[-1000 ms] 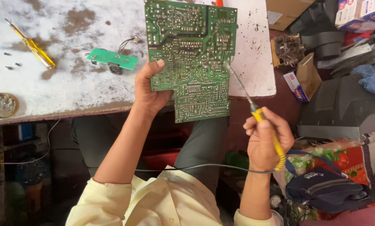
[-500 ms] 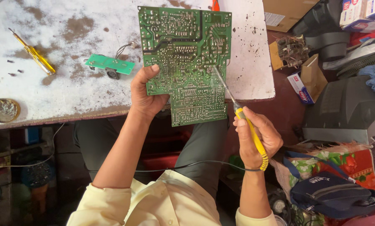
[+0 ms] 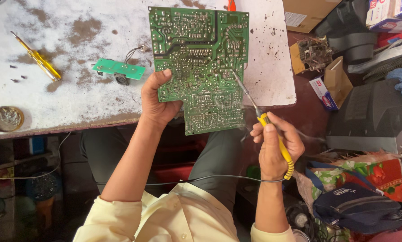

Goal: The person uses a soldering iron to work on the solder joints of a large green circuit board, then switches to a smaller green circuit board and continues soldering. The person holds the boards by hand while applying the soldering iron to various points on the back of the boards.

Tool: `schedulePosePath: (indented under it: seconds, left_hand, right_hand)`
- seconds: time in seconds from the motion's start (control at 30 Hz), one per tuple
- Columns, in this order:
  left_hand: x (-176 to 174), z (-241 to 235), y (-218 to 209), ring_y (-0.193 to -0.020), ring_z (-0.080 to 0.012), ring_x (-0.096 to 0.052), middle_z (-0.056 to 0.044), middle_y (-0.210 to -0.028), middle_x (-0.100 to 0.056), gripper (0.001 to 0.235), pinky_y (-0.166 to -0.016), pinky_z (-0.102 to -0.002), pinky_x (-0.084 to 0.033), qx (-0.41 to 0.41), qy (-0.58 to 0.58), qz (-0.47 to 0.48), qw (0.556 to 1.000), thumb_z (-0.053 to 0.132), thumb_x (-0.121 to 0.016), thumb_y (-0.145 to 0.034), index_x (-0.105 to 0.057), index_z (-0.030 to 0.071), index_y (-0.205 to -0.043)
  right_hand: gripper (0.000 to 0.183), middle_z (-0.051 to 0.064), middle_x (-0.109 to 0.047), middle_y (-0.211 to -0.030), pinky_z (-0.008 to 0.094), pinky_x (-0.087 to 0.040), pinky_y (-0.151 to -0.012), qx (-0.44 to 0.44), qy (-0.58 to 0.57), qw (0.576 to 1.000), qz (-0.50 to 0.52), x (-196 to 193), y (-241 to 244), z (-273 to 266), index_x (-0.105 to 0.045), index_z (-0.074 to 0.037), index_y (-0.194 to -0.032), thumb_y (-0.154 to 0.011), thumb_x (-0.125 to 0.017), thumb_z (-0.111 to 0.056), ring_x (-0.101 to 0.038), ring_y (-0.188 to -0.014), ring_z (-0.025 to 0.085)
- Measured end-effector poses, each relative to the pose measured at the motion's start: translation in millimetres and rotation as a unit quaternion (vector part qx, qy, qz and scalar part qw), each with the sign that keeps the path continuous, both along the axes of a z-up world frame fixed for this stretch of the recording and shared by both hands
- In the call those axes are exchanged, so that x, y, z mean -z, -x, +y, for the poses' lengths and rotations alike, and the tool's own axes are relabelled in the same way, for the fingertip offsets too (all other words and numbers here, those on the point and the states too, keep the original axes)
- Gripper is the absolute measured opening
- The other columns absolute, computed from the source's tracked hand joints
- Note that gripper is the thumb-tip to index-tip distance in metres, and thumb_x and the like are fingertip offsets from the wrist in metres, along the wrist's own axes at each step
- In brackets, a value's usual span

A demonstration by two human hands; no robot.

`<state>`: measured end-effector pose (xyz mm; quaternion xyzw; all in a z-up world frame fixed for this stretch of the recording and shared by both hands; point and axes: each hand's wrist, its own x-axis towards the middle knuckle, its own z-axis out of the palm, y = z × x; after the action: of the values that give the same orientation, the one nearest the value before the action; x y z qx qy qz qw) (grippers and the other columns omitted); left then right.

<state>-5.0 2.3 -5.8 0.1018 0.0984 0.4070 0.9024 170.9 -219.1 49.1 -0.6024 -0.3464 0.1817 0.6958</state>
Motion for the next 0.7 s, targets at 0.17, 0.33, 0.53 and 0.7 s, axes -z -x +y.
schedulePosePath:
  seconds: [0.17,0.33,0.53,0.7]
  left_hand:
    - [0.2,-0.7,-0.8,-0.111,-0.0315,-0.067,-0.015,-0.120,-0.069,0.049,-0.104,-0.048,-0.052,0.001,0.011,0.005,1.000,0.018,-0.071,-0.084,-0.062,-0.002,-0.128]
    - [0.5,-0.3,-0.7,-0.112,-0.0315,-0.066,-0.015,-0.121,-0.069,0.049,-0.105,-0.048,-0.051,0.000,0.002,-0.001,1.000,0.018,-0.072,-0.086,-0.062,-0.002,-0.129]
    - [0.0,-0.2,-0.4,-0.112,-0.0317,-0.066,-0.015,-0.122,-0.069,0.049,-0.105,-0.048,-0.052,0.002,0.003,0.002,1.000,0.018,-0.071,-0.086,-0.062,-0.002,-0.129]
    - [-0.4,-1.0,-0.3,-0.110,-0.0320,-0.066,-0.015,-0.119,-0.070,0.048,-0.102,-0.049,-0.052,-0.005,0.008,0.026,1.000,0.019,-0.071,-0.083,-0.064,-0.001,-0.126]
  right_hand:
    - [0.023,0.016,-0.072,-0.091,0.027,-0.051,-0.066,-0.004,-0.029,0.997,0.072,9.9,-2.7,-0.2,-0.067,0.004,-0.125,-0.105,-0.063,-0.004,-0.067,-0.076,0.019]
    - [0.023,0.017,-0.072,-0.090,0.029,-0.052,-0.065,-0.017,-0.054,0.993,0.104,14.4,-4.3,-0.1,-0.066,0.004,-0.125,-0.104,-0.063,-0.005,-0.068,-0.077,0.021]
    - [0.023,0.017,-0.072,-0.091,0.029,-0.052,-0.065,-0.009,-0.050,0.994,0.098,19.4,-5.1,-0.8,-0.066,0.005,-0.124,-0.103,-0.064,-0.005,-0.068,-0.077,0.022]
    - [0.023,0.014,-0.072,-0.096,0.033,-0.054,-0.068,0.028,-0.096,0.983,0.156,31.9,-16.1,-12.2,-0.066,0.005,-0.122,-0.103,-0.063,-0.009,-0.067,-0.078,0.022]
